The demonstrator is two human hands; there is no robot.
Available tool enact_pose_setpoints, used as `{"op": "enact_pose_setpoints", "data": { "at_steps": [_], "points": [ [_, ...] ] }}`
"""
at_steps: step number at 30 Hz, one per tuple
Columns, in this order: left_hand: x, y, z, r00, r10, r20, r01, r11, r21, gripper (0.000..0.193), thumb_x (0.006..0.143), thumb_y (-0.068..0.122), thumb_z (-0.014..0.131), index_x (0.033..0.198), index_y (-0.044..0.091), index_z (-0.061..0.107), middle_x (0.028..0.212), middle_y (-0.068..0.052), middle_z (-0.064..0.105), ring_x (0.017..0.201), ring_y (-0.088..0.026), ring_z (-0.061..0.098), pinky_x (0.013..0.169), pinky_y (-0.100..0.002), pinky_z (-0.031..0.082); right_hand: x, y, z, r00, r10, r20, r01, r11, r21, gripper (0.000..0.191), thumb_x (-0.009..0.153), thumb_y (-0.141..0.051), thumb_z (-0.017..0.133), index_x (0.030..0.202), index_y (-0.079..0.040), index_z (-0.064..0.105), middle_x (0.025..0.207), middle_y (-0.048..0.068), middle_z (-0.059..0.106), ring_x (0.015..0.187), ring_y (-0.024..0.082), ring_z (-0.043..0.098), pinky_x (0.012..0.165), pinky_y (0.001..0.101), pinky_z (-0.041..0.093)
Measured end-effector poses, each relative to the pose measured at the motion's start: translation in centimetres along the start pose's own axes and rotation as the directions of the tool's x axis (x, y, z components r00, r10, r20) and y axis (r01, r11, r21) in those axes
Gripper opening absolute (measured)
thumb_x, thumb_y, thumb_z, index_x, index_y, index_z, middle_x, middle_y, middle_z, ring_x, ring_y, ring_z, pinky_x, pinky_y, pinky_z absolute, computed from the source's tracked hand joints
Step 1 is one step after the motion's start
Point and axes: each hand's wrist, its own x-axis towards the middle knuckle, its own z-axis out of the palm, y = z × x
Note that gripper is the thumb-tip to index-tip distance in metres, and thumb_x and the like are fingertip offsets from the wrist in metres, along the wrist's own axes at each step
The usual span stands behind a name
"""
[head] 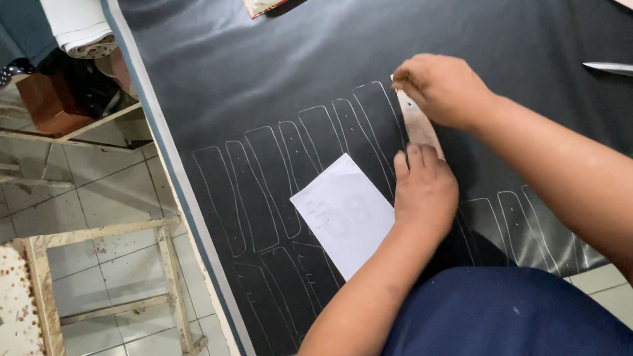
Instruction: The person places a paper pattern piece on a sheet of leather on a dark cutting table, holds it steady, and traces around it with a marking pen. They then move the marked piece aside, stack finished pattern pieces with others, and continue marking additional pieces.
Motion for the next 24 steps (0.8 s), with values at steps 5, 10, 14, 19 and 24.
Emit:
{"op": "enact_pose_setpoints", "data": {
  "at_steps": [5, 10, 14, 19, 24],
  "points": [
    [0.3, -0.6, -1.0, 1.0, -0.026, -0.009, 0.026, 0.999, -0.045, 0.033, 0.087, 0.014, 0.058, 0.11, -0.006, 0.07, 0.125, -0.021, 0.06, 0.129, -0.035, 0.053, 0.115, -0.055, 0.037, 2.2, 1.0, 0.3, 0.999, -0.012, -0.04, 0.013, 0.999, 0.031, 0.02, 0.102, -0.023, 0.065, 0.108, -0.005, 0.072, 0.105, 0.015, 0.072, 0.096, 0.036, 0.068, 0.083, 0.0435, 0.054],
    [0.4, -1.0, -1.2, 0.999, -0.034, -0.022, 0.032, 0.995, -0.09, 0.031, 0.09, 0.013, 0.058, 0.112, -0.005, 0.071, 0.13, -0.02, 0.06, 0.131, -0.033, 0.054, 0.113, -0.054, 0.038, 2.4, 1.3, 0.3, 1.0, 0.007, -0.027, -0.006, 1.0, 0.022, 0.02, 0.102, -0.023, 0.065, 0.108, -0.005, 0.073, 0.104, 0.015, 0.072, 0.096, 0.036, 0.068, 0.082, 0.0435, 0.054],
    [0.6, -1.4, -1.1, 0.999, -0.046, -0.006, 0.045, 0.989, -0.139, 0.027, 0.086, 0.013, 0.06, 0.105, -0.002, 0.071, 0.14, -0.021, 0.057, 0.13, -0.03, 0.054, 0.108, -0.053, 0.038, 1.8, 1.3, 0.0, 1.0, 0.027, -0.013, -0.027, 0.999, -0.018, 0.02, 0.103, -0.022, 0.064, 0.106, -0.005, 0.073, 0.103, 0.014, 0.072, 0.095, 0.036, 0.068, 0.082, 0.0438, 0.054],
    [0.6, -2.2, -0.8, 0.998, -0.032, -0.046, 0.022, 0.979, -0.202, 0.026, 0.084, 0.012, 0.063, 0.105, -0.001, 0.072, 0.14, -0.019, 0.057, 0.128, -0.029, 0.056, 0.106, -0.054, 0.038, -1.1, 1.5, -0.9, 0.999, 0.024, -0.043, -0.024, 1.0, -0.009, 0.019, 0.102, -0.02, 0.065, 0.106, -0.004, 0.073, 0.102, 0.016, 0.072, 0.093, 0.036, 0.069, 0.081, 0.0436, 0.055],
    [0.5, -3.1, -0.2, 0.993, 0.004, -0.118, -0.03, 0.975, -0.219, 0.016, 0.084, 0.012, 0.064, 0.096, 0.004, 0.071, 0.141, -0.018, 0.06, 0.118, -0.026, 0.058, 0.106, -0.055, 0.039, -7.2, 0.4, -1.3, 0.999, 0.033, -0.043, -0.031, 0.998, 0.047, 0.017, 0.099, -0.019, 0.067, 0.104, -0.004, 0.072, 0.1, 0.014, 0.073, 0.091, 0.034, 0.07, 0.08, 0.0411, 0.055]
  ]
}}
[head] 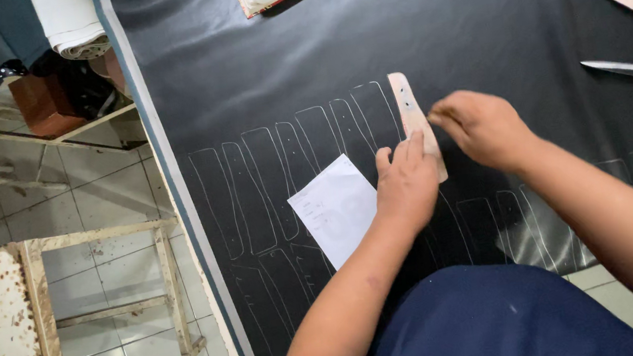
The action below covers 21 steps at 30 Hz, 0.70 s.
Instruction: The person places a paper pattern piece on a sheet of leather on a dark cutting table, holds it steady, and traces around it with a marking pen. They then move the marked piece aside, stack finished pattern pieces with others, and continue marking additional pieces.
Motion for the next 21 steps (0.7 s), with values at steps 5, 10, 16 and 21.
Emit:
{"op": "enact_pose_setpoints", "data": {
  "at_steps": [5, 10, 16, 21],
  "points": [
    [0.0, -1.2, -0.1, 0.999, 0.022, 0.047, -0.018, 0.996, -0.082, 0.012, 0.079, 0.015, 0.066, 0.089, 0.007, 0.069, 0.139, -0.015, 0.062, 0.114, -0.026, 0.059, 0.104, -0.051, 0.038, -5.8, -1.2, -0.5, 0.994, 0.094, 0.058, -0.097, 0.994, 0.043, 0.016, 0.095, -0.017, 0.066, 0.104, -0.006, 0.073, 0.1, 0.012, 0.073, 0.09, 0.03, 0.071, 0.078, 0.0379, 0.056],
    [0.9, -1.4, -0.8, 0.993, -0.005, 0.115, 0.019, 0.992, -0.121, 0.019, 0.085, 0.012, 0.068, 0.104, 0.011, 0.068, 0.138, -0.007, 0.061, 0.116, -0.023, 0.059, 0.105, -0.046, 0.038, -8.5, -1.8, -0.7, 0.985, 0.153, 0.075, -0.158, 0.986, 0.059, 0.017, 0.096, -0.019, 0.066, 0.103, -0.006, 0.073, 0.099, 0.01, 0.074, 0.088, 0.029, 0.071, 0.077, 0.037, 0.056],
    [2.4, -1.8, -2.4, 0.977, -0.076, 0.201, 0.095, 0.992, -0.084, 0.058, 0.071, 0.024, 0.084, 0.125, 0.015, 0.064, 0.143, -0.006, 0.053, 0.139, -0.031, 0.044, 0.112, -0.059, 0.027, -9.6, -2.0, -0.5, 0.981, 0.181, 0.064, -0.186, 0.979, 0.08, 0.018, 0.095, -0.02, 0.066, 0.103, -0.006, 0.073, 0.098, 0.01, 0.074, 0.087, 0.028, 0.072, 0.076, 0.0362, 0.056],
    [3.4, -2.6, -3.0, 0.951, -0.15, 0.27, 0.181, 0.979, -0.092, 0.069, 0.066, 0.032, 0.089, 0.129, 0.017, 0.064, 0.151, 0.002, 0.048, 0.149, -0.033, 0.03, 0.119, -0.068, 0.012, -9.6, -2.3, -0.1, 0.984, 0.154, 0.087, -0.162, 0.982, 0.101, 0.018, 0.095, -0.021, 0.066, 0.103, -0.007, 0.073, 0.095, 0.009, 0.073, 0.085, 0.028, 0.071, 0.074, 0.037, 0.056]
  ]
}}
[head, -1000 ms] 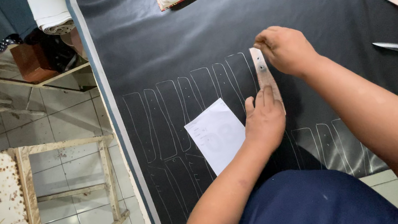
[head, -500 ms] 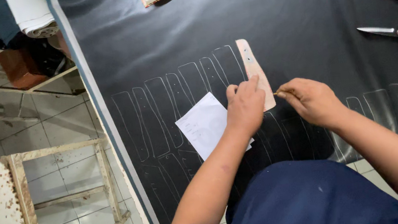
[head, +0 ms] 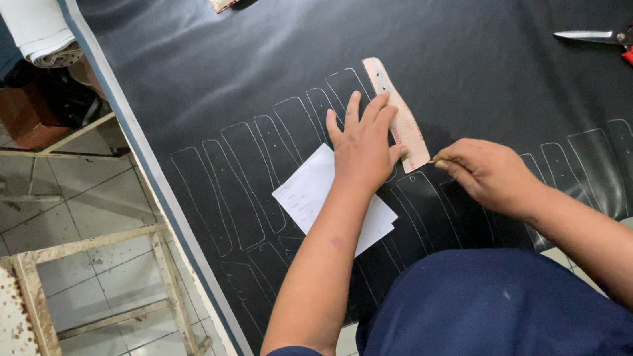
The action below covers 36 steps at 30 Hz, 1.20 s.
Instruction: The person places a paper pattern piece on a sheet of leather on a dark cutting table, holds it steady, and traces around it with a marking pen. They then move the marked piece aside, stack finished pattern pieces with others, and continue marking additional pieces.
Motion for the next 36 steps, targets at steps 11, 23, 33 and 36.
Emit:
{"op": "enact_pose_setpoints", "data": {
  "at_steps": [11, 23, 33, 36],
  "points": [
    [0.1, -0.8, 0.5, 0.998, 0.006, -0.068, -0.01, 0.999, -0.046, 0.034, 0.084, 0.02, 0.075, 0.118, 0.022, 0.073, 0.144, 0.006, 0.056, 0.147, -0.031, 0.037, 0.118, -0.071, 0.012, 0.9, -1.1, 1.4, 0.99, -0.109, 0.086, 0.105, 0.993, 0.046, 0.016, 0.093, -0.019, 0.067, 0.103, -0.007, 0.072, 0.092, 0.01, 0.072, 0.082, 0.03, 0.071, 0.072, 0.0394, 0.055],
    [0.0, -1.6, 0.9, 0.996, 0.002, -0.084, -0.006, 0.999, -0.041, 0.029, 0.092, 0.018, 0.064, 0.118, 0.023, 0.074, 0.146, 0.008, 0.057, 0.147, -0.027, 0.039, 0.119, -0.071, 0.01, 6.3, -1.8, 1.3, 0.987, -0.11, -0.121, 0.115, 0.993, 0.036, 0.014, 0.097, -0.016, 0.068, 0.101, -0.003, 0.071, 0.092, 0.012, 0.071, 0.08, 0.03, 0.069, 0.071, 0.0382, 0.054],
    [-0.8, -2.1, 1.6, 0.994, 0.042, -0.106, -0.05, 0.996, -0.075, 0.038, 0.087, 0.034, 0.072, 0.124, 0.024, 0.071, 0.153, 0.005, 0.049, 0.152, -0.026, 0.032, 0.121, -0.071, 0.003, 10.8, -0.2, 0.3, 0.979, 0.009, -0.204, 0.003, 0.998, 0.057, 0.02, 0.101, -0.018, 0.065, 0.114, -0.005, 0.073, 0.108, 0.014, 0.074, 0.094, 0.03, 0.073, 0.081, 0.038, 0.056],
    [-0.7, -2.1, 1.5, 0.994, 0.041, -0.1, -0.048, 0.996, -0.074, 0.039, 0.087, 0.033, 0.072, 0.125, 0.024, 0.071, 0.153, 0.004, 0.048, 0.152, -0.026, 0.031, 0.121, -0.071, 0.003, 10.8, -0.2, 0.6, 0.977, -0.018, -0.211, 0.026, 0.999, 0.037, 0.019, 0.1, -0.017, 0.065, 0.113, -0.005, 0.073, 0.107, 0.013, 0.074, 0.094, 0.03, 0.072, 0.08, 0.0382, 0.056]
  ]
}}
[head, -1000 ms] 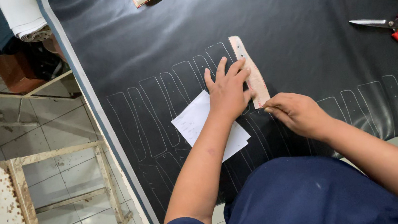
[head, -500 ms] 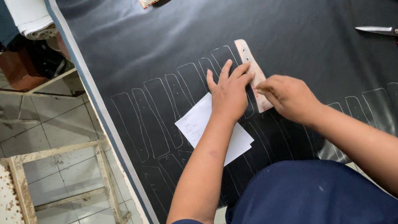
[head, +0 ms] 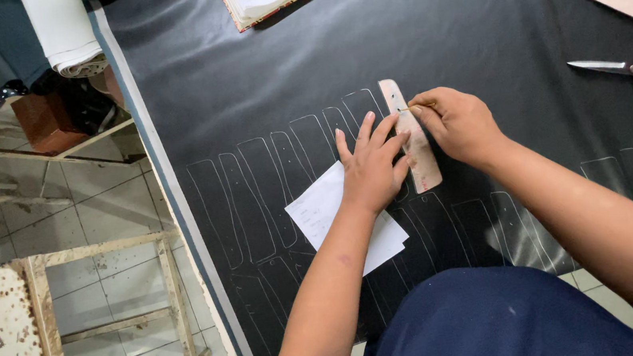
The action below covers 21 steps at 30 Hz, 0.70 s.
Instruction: The person places a paper pattern piece on a sheet of leather on a dark cutting table, holds it steady, and traces around it with a marking pen. They then move the marked piece aside, stack finished pattern pieces with others, and continue marking additional pieces.
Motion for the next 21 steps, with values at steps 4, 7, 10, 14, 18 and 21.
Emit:
{"op": "enact_pose_setpoints", "data": {
  "at_steps": [4, 7, 10, 14, 18, 21],
  "points": [
    [0.0, 0.0, -0.1, 1.0, 0.003, 0.002, -0.003, 1.0, -0.001, 0.039, 0.087, 0.033, 0.072, 0.125, 0.024, 0.071, 0.153, 0.004, 0.049, 0.151, -0.026, 0.032, 0.12, -0.071, 0.004, 0.2, 0.2, 0.1, 0.999, -0.04, 0.031, 0.04, 0.999, -0.015, 0.017, 0.1, -0.016, 0.065, 0.111, -0.006, 0.074, 0.106, 0.011, 0.074, 0.092, 0.03, 0.072, 0.079, 0.0379, 0.056],
    [0.1, 0.0, 0.0, 1.0, 0.008, -0.014, -0.008, 1.0, 0.01, 0.038, 0.087, 0.034, 0.073, 0.123, 0.024, 0.071, 0.153, 0.004, 0.049, 0.151, -0.026, 0.033, 0.12, -0.071, 0.005, 1.0, 0.6, 0.0, 0.999, -0.042, 0.027, 0.043, 0.999, -0.031, 0.017, 0.1, -0.016, 0.066, 0.111, -0.006, 0.074, 0.105, 0.012, 0.074, 0.092, 0.03, 0.072, 0.079, 0.0385, 0.056],
    [0.1, 0.0, 0.2, 0.999, 0.014, -0.031, -0.014, 1.0, 0.014, 0.037, 0.086, 0.035, 0.073, 0.122, 0.023, 0.071, 0.152, 0.004, 0.049, 0.151, -0.026, 0.033, 0.12, -0.071, 0.005, 1.9, 0.7, 0.2, 1.0, -0.019, 0.02, 0.019, 1.0, 0.004, 0.018, 0.1, -0.015, 0.065, 0.113, -0.006, 0.074, 0.106, 0.012, 0.074, 0.092, 0.03, 0.072, 0.079, 0.0381, 0.056],
    [0.0, 0.0, 0.1, 0.999, 0.011, -0.039, -0.01, 1.0, 0.015, 0.036, 0.087, 0.036, 0.072, 0.121, 0.024, 0.072, 0.152, 0.005, 0.051, 0.151, -0.026, 0.034, 0.121, -0.071, 0.005, 2.4, 0.6, 0.3, 0.995, -0.1, 0.001, 0.1, 0.995, -0.004, 0.018, 0.1, -0.012, 0.063, 0.113, -0.006, 0.074, 0.108, 0.012, 0.074, 0.095, 0.03, 0.072, 0.081, 0.0379, 0.056],
    [0.1, 1.0, 0.2, 0.998, -0.01, -0.062, 0.015, 0.996, 0.086, 0.036, 0.088, 0.039, 0.072, 0.121, 0.023, 0.072, 0.154, 0.003, 0.053, 0.153, -0.028, 0.035, 0.122, -0.072, 0.006, 2.2, 0.8, -0.1, 0.989, -0.144, -0.034, 0.144, 0.99, -0.012, 0.014, 0.102, -0.015, 0.065, 0.106, -0.004, 0.073, 0.102, 0.012, 0.073, 0.09, 0.03, 0.07, 0.079, 0.0381, 0.055],
    [0.5, 3.2, 1.4, 0.986, -0.165, -0.012, 0.165, 0.982, 0.092, 0.071, 0.073, 0.055, 0.077, 0.125, 0.009, 0.063, 0.154, -0.006, 0.045, 0.152, -0.037, 0.026, 0.116, -0.075, 0.003, 0.9, 1.4, -0.6, 0.981, -0.117, -0.152, 0.135, 0.984, 0.112, 0.015, 0.106, -0.014, 0.061, 0.103, -0.001, 0.069, 0.098, 0.011, 0.07, 0.089, 0.025, 0.07, 0.081, 0.0354, 0.055]
  ]
}}
